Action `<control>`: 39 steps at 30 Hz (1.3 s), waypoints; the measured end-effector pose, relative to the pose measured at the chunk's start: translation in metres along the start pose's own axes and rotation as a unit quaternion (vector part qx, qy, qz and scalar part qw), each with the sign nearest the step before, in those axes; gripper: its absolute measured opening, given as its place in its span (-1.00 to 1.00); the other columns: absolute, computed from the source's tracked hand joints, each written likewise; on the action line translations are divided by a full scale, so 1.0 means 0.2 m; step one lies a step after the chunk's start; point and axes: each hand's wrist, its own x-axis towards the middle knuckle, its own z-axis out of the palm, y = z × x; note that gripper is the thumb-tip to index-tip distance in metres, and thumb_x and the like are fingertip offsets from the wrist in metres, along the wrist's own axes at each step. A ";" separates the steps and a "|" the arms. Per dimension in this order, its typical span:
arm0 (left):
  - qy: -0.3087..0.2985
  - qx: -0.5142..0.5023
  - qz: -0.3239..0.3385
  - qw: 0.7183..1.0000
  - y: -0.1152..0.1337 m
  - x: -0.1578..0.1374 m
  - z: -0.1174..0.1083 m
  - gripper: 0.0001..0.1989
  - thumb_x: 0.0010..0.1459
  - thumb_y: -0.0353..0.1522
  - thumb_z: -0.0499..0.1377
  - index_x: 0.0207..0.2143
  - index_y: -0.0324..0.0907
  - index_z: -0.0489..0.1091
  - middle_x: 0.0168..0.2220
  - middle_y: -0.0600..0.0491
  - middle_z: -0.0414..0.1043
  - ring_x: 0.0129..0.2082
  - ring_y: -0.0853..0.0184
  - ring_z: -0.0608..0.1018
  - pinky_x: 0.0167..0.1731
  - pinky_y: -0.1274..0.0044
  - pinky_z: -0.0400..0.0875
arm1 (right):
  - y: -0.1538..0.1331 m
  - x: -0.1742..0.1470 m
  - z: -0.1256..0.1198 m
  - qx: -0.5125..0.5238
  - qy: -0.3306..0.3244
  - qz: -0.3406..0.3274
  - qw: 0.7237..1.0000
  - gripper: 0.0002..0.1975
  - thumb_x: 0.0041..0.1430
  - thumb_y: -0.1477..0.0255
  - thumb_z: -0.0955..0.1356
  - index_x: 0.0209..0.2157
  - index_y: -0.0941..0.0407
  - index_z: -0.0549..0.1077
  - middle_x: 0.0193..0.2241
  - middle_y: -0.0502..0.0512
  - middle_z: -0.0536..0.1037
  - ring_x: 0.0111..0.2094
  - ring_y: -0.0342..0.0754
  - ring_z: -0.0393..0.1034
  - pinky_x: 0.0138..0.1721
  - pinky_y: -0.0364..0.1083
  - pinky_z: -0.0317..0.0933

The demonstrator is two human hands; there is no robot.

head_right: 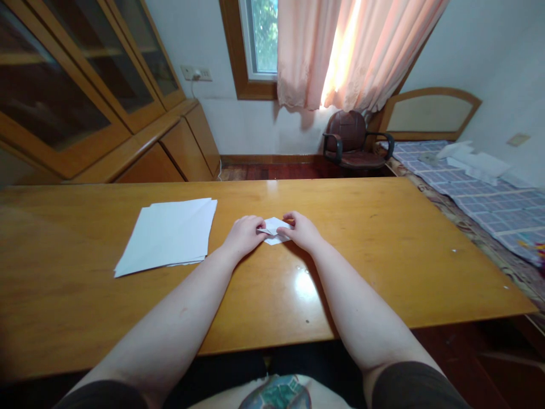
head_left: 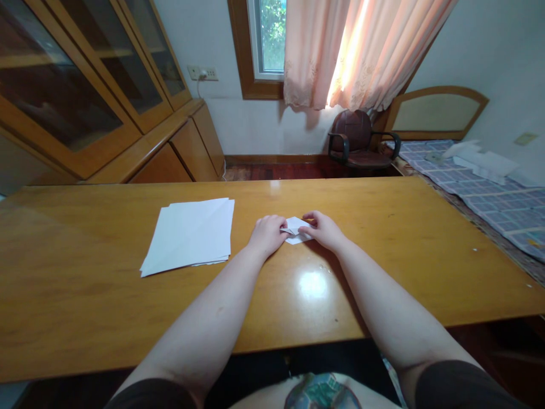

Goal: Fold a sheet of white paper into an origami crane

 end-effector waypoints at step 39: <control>-0.081 -0.063 0.037 0.994 0.01 0.00 0.06 -0.76 0.17 -0.28 0.09 -0.19 -0.12 0.49 -0.04 -0.04 0.45 0.04 0.23 0.41 0.00 0.46 0.29 | -0.01 -0.01 -0.07 -0.221 -0.011 -0.156 0.963 -0.88 0.03 0.30 0.43 -0.43 0.05 0.58 -0.27 0.10 0.52 -0.23 -0.02 0.30 -0.15 -0.05 0.13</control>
